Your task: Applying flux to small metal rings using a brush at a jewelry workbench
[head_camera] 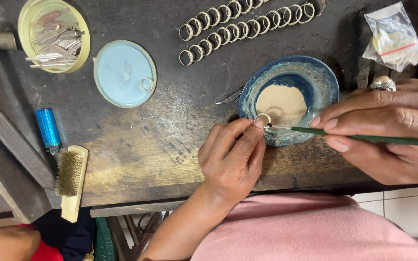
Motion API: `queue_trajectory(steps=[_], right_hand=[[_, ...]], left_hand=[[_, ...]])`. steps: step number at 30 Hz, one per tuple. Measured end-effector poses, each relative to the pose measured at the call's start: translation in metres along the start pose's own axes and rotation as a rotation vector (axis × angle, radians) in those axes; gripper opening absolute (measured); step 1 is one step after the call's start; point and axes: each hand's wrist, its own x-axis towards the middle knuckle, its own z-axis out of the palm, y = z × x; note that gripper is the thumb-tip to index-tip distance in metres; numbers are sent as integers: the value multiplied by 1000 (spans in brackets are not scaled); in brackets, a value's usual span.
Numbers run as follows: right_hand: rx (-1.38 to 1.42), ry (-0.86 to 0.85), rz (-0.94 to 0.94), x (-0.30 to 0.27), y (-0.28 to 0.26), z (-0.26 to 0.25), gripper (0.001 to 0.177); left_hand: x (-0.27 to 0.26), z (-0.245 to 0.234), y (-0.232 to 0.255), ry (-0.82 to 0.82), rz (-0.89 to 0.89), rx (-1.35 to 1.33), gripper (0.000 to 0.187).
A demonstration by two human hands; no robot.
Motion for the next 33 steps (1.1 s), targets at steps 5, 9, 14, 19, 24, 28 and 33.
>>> queue_trajectory(steps=[5, 9, 14, 19, 24, 28, 33], right_hand=[[-19, -24, 4, -1, 2, 0, 14], [8, 38, -36, 2, 11, -5, 11], [-25, 115, 332, 5, 13, -9, 13], [45, 232, 532, 9, 16, 0, 9], [-30, 218, 530, 7, 17, 1, 9], [-46, 224, 536, 7, 16, 1, 10], [-24, 231, 521, 7, 17, 0, 9]], left_hand=[[-1, -1, 0, 4, -2, 3, 5], [0, 2, 0, 24, -14, -68, 6], [-4, -3, 1, -1, -251, -308, 10], [-6, -7, 3, -98, -531, -593, 10], [-7, -7, 2, -91, -525, -594, 10], [-8, -5, 1, -77, -532, -600, 11], [-7, -5, 1, -76, -564, -581, 8]])
